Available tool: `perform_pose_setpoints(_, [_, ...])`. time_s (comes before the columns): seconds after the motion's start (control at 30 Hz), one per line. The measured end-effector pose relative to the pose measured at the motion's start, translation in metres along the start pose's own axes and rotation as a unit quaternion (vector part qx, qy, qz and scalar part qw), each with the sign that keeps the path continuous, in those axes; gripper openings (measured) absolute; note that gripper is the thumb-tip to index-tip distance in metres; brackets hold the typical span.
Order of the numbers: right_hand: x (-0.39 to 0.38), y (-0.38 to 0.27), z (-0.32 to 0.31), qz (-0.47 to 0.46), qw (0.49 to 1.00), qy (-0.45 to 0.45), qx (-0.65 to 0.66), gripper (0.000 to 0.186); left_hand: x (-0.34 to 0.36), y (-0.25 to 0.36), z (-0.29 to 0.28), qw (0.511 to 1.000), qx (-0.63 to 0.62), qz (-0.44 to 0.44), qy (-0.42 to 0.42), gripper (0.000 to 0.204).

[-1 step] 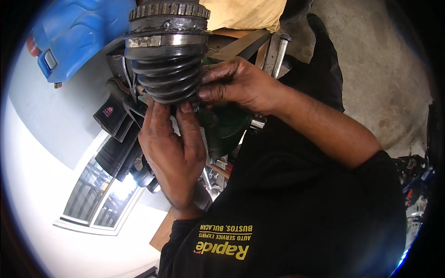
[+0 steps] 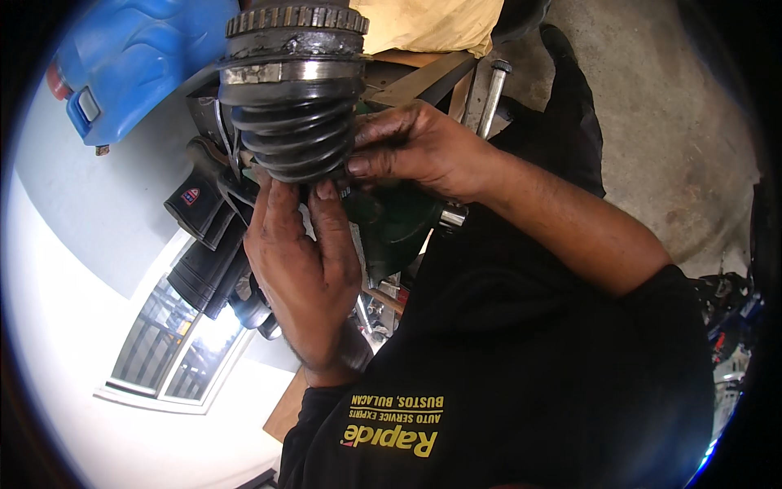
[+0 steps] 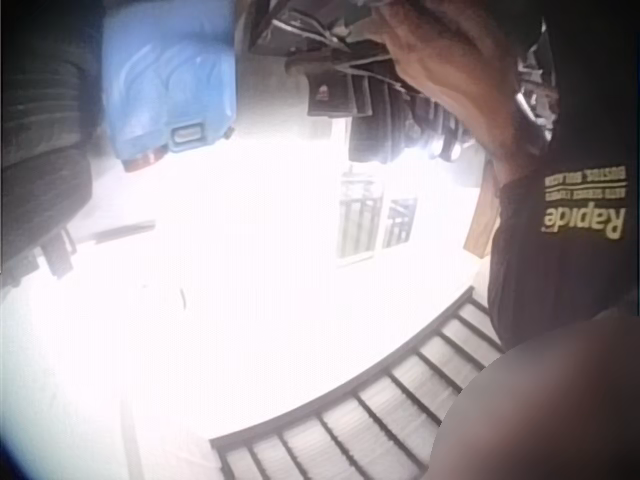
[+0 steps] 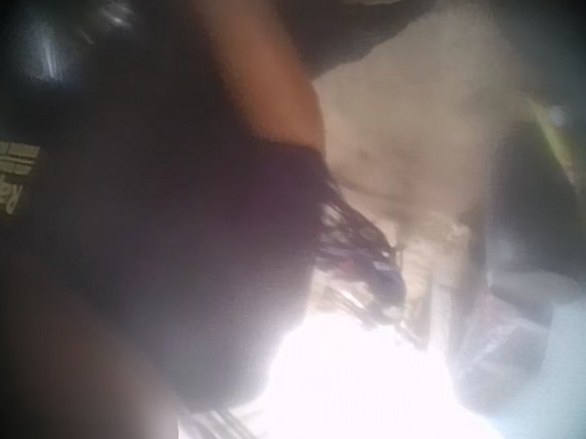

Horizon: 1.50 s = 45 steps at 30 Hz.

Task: The person secures a driveshaft in a bench vise and uses a hammer and screwdriver to remove the old CV boot. They then install a new CV boot, secure it with clamps, and apply grease to the joint.

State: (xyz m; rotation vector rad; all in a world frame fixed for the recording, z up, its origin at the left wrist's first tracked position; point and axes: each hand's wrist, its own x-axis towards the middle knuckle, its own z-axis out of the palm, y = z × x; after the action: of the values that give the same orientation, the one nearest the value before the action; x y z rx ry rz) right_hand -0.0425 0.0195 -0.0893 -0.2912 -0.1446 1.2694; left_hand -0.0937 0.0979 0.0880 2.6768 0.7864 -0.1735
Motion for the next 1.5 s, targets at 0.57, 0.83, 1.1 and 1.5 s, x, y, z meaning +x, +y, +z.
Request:
perform_pose_setpoints(0.57, [0.004, 0.001, -0.002, -0.025, 1.0, 0.008, 0.005, 0.027, 0.002, -0.003, 0.01, 0.995, -0.084, -0.007, 0.043, 0.021])
perform_pose_setpoints(0.83, [0.005, 0.002, -0.002, -0.059, 0.997, 0.014, -0.037, 0.026, 0.002, -0.005, 0.008, 0.999, -0.022, -0.009, 0.043, 0.023])
perform_pose_setpoints(1.1, [0.005, 0.002, -0.005, -0.073, 0.996, 0.002, -0.059, 0.024, 0.0, -0.01, 0.008, 0.995, 0.087, 0.013, 0.037, 0.033])
perform_pose_setpoints(1.5, [0.006, 0.001, -0.003, -0.092, 0.995, -0.001, -0.035, 0.02, 0.002, -0.012, 0.013, 0.991, 0.111, 0.05, 0.053, 0.027])
